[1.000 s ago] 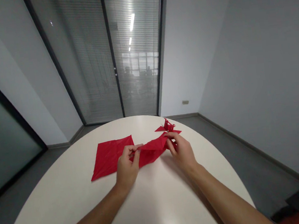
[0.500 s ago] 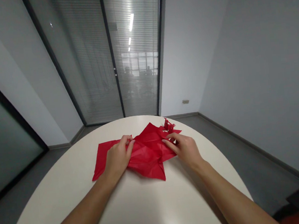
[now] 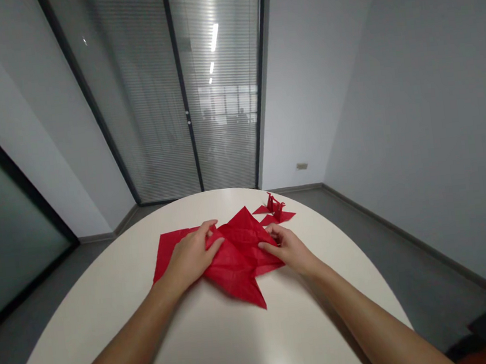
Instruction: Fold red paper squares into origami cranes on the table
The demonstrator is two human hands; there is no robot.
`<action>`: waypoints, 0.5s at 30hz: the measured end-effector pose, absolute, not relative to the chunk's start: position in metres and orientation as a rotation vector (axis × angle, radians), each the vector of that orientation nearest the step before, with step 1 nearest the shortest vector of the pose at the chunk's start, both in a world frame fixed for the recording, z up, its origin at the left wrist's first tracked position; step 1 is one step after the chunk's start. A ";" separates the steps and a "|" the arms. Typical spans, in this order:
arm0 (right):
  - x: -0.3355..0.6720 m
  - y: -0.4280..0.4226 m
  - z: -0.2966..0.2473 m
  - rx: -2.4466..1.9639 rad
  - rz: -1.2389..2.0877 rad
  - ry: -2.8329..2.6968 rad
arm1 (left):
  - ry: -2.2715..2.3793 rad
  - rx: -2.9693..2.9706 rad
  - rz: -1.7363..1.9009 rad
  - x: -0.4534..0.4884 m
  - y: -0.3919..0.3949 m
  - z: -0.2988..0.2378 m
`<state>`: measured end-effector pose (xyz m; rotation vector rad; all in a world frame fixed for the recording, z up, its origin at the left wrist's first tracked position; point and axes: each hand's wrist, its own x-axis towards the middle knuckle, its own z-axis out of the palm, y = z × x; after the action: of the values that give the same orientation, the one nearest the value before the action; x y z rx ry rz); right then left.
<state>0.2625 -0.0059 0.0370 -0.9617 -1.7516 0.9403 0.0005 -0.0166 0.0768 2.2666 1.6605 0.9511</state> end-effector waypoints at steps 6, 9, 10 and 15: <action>0.264 -0.006 0.036 -0.971 0.930 -1.787 | 1.608 2.346 0.850 0.005 -0.016 0.071; 0.270 -0.003 0.038 -1.087 0.811 -1.799 | 1.638 2.305 0.901 0.004 -0.015 0.072; 0.271 -0.002 0.038 -1.124 0.768 -1.789 | 1.654 2.283 0.925 0.003 -0.015 0.073; 0.253 -0.001 0.026 -1.112 0.822 -1.421 | 1.772 2.108 1.101 0.001 -0.013 0.073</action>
<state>0.2527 -0.0007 0.0259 -1.1119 -1.4210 0.8222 0.0006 -0.0128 0.0728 2.1081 1.7722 1.1015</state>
